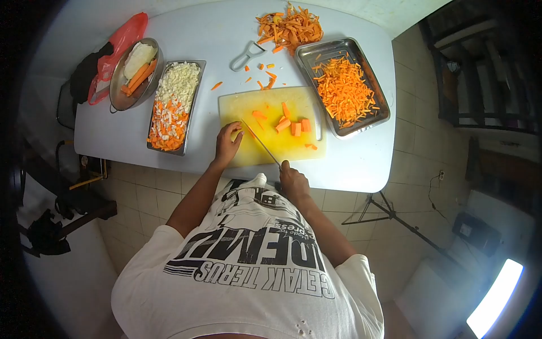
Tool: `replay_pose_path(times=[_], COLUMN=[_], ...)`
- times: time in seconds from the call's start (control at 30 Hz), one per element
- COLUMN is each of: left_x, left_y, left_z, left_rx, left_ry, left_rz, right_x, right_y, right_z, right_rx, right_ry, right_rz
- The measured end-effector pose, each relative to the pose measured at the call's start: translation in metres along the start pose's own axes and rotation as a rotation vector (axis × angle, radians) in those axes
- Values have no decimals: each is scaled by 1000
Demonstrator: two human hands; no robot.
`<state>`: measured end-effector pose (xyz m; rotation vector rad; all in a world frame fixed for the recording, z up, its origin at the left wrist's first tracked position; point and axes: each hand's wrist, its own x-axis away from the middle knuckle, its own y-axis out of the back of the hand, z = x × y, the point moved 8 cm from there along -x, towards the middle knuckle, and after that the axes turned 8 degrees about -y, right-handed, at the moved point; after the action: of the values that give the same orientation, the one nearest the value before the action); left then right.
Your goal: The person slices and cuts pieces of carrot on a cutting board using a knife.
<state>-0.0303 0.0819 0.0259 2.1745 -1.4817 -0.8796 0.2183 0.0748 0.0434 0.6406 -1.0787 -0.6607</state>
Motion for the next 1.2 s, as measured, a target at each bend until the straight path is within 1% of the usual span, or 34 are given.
replay_pose_path(times=[0.1,0.2,0.3,0.4,0.5,0.6,0.7,0.9,1.0,1.1,1.2], left_x=[-1,-3,-5,-3,2,-6,-19,-16,-14,-8,-4], left_y=[-1,-1,-4,-23,-49,-56,-54,-48,-52,-65,-50], left_z=[3,5,15,39,51,56,54,54,59,78,49], left_rx=[5,10,-87,-143,175,145,18,20,53,202,429], left_ry=[1,-19,92,375,670,684,496,634,630,541,919], left_rz=[51,52,42,257,457,524,552,538,536,520,593], right_x=[-1,2,3,2,0,3,5,4,3,0,1], right_y=[-10,-13,-16,-22,-26,-27,-25,-24,-27,-37,-37], right_z=[2,5,7,5,6,9,12,15,15,8,10], right_rx=[-18,-34,-39,-62,-58,-24,-41,-53,-32,-42,-6], right_ry=[-8,-12,-11,-45,-85,-98,-85,-104,-107,-112,-129], right_rz=[-6,-8,-25,-15,3,39,37,72,64,-6,-47])
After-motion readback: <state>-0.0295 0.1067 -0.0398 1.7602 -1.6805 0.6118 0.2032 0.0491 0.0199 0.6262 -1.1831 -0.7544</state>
